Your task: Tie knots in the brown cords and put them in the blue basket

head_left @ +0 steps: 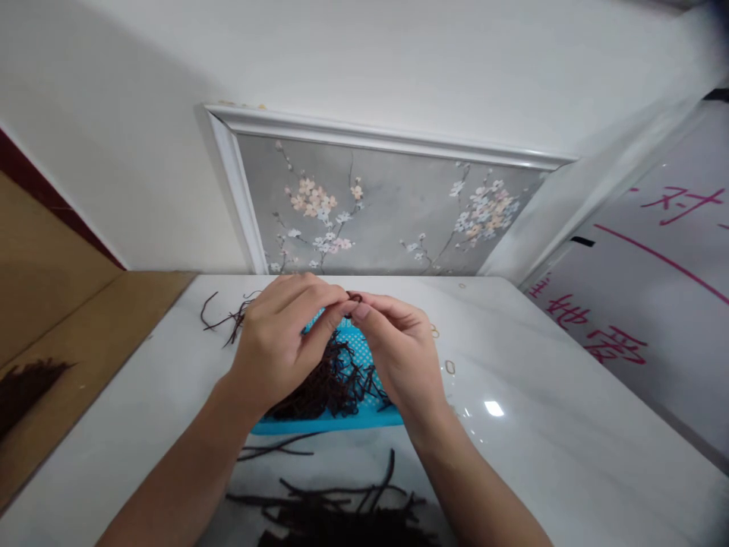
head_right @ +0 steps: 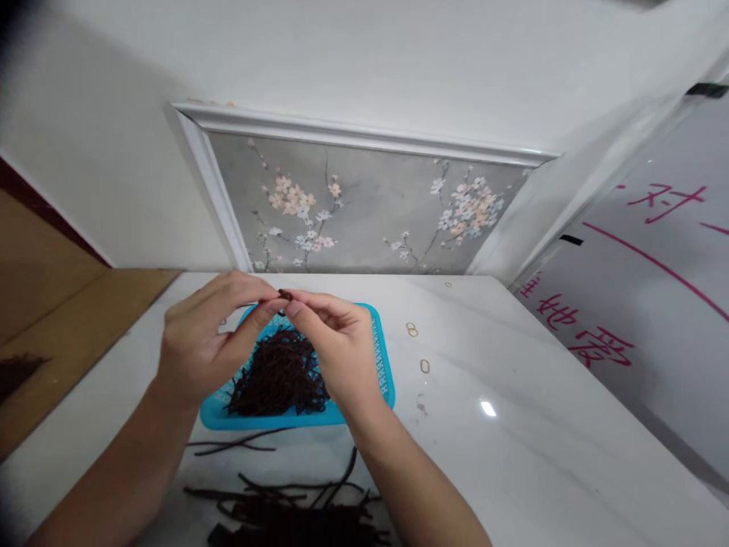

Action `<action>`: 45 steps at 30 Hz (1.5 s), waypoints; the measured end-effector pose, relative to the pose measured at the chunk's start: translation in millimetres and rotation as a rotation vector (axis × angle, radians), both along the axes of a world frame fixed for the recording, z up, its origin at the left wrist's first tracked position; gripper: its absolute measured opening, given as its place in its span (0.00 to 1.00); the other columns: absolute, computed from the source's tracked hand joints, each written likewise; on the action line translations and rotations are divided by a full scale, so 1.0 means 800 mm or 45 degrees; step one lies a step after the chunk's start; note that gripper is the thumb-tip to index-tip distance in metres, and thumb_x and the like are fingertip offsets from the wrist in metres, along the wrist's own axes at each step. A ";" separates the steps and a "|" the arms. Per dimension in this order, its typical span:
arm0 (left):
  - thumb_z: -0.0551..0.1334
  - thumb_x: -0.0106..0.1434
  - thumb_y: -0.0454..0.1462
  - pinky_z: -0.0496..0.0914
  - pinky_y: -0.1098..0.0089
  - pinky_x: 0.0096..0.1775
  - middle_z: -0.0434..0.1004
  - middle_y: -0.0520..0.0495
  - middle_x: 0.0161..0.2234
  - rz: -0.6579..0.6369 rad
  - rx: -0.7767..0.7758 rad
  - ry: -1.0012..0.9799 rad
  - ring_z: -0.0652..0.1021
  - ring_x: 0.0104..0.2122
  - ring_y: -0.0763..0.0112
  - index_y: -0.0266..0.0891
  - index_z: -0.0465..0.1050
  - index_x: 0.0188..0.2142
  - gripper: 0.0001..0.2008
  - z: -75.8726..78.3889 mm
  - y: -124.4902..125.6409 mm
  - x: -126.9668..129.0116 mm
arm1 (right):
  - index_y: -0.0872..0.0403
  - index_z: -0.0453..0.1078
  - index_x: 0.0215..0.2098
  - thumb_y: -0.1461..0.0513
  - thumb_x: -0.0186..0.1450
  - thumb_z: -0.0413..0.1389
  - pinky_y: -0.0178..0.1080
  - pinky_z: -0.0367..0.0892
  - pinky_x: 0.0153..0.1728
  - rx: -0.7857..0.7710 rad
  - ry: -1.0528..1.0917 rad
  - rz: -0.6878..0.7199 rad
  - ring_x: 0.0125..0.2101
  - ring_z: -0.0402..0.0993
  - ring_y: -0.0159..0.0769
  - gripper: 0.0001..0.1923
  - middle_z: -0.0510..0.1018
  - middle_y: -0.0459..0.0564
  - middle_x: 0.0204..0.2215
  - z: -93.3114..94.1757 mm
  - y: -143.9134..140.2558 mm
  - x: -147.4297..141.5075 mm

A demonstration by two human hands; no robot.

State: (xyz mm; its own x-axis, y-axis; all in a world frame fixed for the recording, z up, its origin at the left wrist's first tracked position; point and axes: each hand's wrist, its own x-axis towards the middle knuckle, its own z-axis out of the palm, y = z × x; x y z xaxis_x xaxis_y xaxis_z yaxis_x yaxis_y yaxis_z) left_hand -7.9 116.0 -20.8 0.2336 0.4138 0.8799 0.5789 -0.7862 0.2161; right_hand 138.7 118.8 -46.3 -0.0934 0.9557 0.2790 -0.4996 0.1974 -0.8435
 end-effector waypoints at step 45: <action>0.72 0.56 0.34 0.79 0.66 0.40 0.83 0.53 0.33 -0.250 -0.592 -0.617 0.81 0.34 0.69 0.47 0.81 0.32 0.05 -0.002 -0.009 0.011 | 0.43 0.82 0.29 0.57 0.55 0.69 0.37 0.70 0.37 -0.114 0.081 0.085 0.30 0.73 0.31 0.03 0.84 0.43 0.30 0.004 0.003 0.009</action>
State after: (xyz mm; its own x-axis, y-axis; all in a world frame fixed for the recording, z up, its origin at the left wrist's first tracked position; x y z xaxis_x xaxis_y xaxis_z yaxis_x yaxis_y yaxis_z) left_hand 0.8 108.5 -22.6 -0.0316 0.7628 0.6458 0.1885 -0.6300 0.7534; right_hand 146.0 121.0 -42.8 -0.1428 0.9693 0.1999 -0.5624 0.0867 -0.8223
